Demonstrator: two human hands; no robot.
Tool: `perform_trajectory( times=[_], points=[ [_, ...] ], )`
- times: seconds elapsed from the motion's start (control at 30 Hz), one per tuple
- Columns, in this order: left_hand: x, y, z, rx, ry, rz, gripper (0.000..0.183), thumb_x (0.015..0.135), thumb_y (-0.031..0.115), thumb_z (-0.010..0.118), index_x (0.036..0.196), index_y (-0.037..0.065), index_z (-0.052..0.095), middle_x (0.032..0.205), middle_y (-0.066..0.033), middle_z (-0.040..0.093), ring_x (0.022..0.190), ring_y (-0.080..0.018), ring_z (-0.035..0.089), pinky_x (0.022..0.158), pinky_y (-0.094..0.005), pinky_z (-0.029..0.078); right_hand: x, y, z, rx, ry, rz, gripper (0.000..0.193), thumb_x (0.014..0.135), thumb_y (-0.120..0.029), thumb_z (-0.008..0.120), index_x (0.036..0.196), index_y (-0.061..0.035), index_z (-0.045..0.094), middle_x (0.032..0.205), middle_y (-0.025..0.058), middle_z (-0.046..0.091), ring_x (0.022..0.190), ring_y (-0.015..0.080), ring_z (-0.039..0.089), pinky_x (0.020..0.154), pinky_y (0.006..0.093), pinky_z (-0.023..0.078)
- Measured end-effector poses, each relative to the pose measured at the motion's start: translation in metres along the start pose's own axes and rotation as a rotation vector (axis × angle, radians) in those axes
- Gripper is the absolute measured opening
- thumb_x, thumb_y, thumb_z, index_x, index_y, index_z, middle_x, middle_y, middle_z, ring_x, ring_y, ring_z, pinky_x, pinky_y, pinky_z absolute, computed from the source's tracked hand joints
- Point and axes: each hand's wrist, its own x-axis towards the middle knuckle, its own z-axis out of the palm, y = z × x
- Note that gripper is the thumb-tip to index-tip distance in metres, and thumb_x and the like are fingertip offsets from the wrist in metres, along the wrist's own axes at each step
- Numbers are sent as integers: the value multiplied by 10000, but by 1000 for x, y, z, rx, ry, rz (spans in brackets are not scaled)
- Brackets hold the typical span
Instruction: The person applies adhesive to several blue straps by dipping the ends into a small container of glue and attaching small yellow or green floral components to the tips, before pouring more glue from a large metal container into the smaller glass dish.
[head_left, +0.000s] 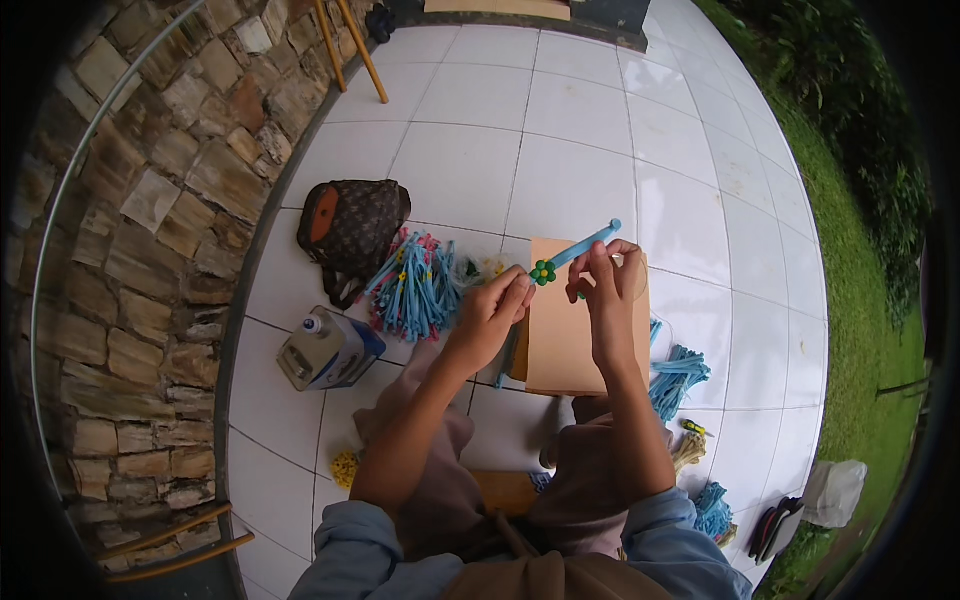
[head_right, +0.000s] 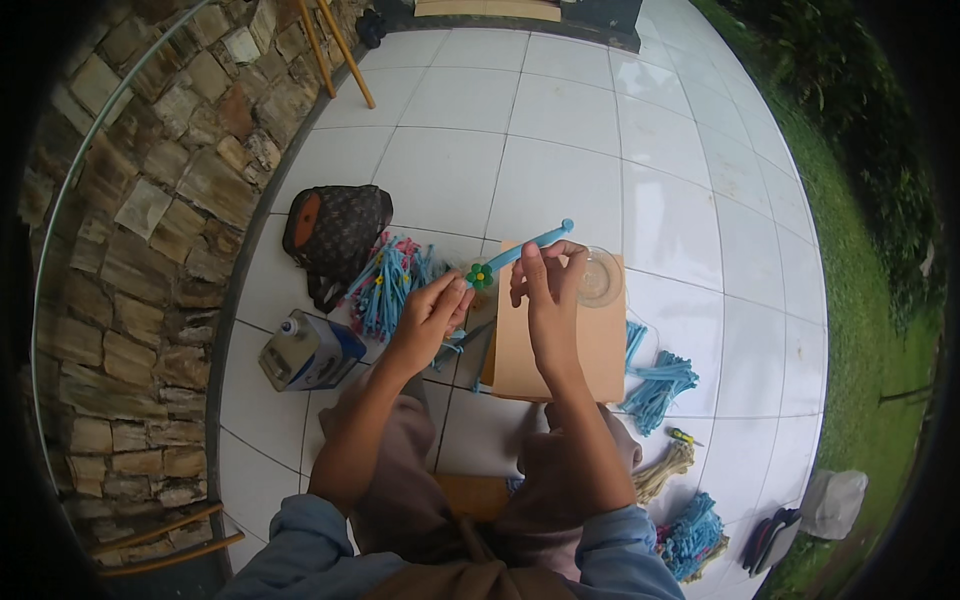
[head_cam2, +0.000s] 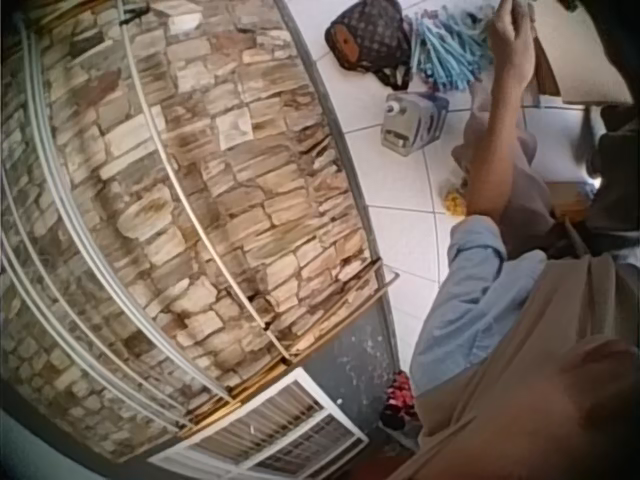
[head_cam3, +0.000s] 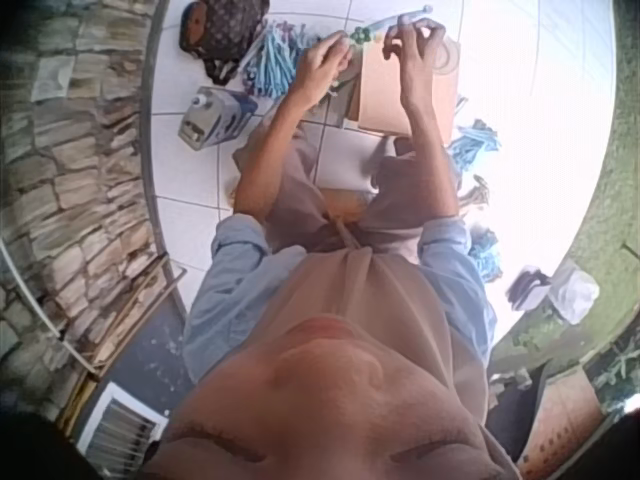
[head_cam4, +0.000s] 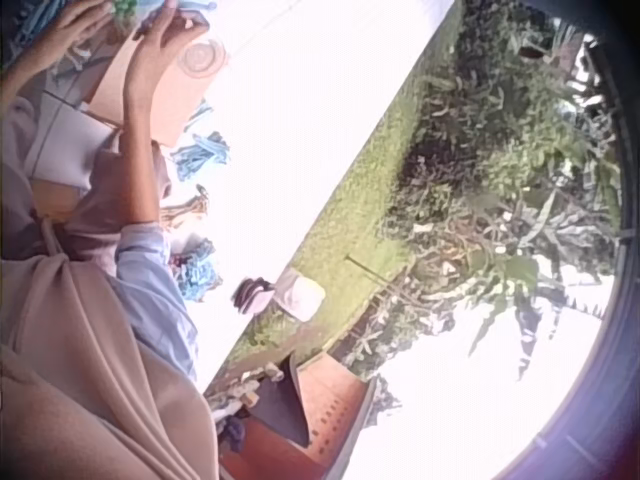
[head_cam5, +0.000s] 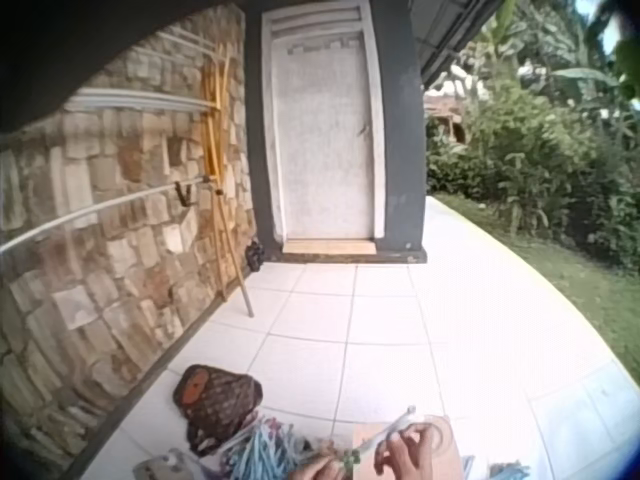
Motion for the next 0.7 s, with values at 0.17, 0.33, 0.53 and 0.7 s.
perform_trajectory(
  times=[0.17,0.33,0.53,0.7],
  points=[
    [1,0,-7,3,-4,-22,275,925,190,425,713,17,447,552,2,363,504,-62,312,463,-235,275,5,-20,-10,-925,-87,-532,241,786,-172,645,993,-77,567,887,42,492,872,197,433,764,319,385],
    [0,-2,-8,110,-44,-6,286,918,193,430,692,19,444,544,9,353,504,-55,302,460,-230,269,5,-11,-5,-831,-365,-524,268,697,-153,698,947,-85,633,889,40,589,937,229,444,819,333,378],
    [1,0,-6,2,-105,-54,274,929,192,409,716,23,447,556,13,345,504,-58,296,465,-233,272,8,6,-9,-627,-352,-207,185,726,-116,696,866,-27,613,769,65,603,703,155,548,683,274,440],
    [4,-9,-6,48,-97,29,252,931,202,406,765,20,458,546,8,347,497,-62,294,461,-243,275,4,10,-1,-489,-249,-45,160,798,-141,652,779,-14,557,696,22,572,662,67,503,620,217,400]
  ],
)
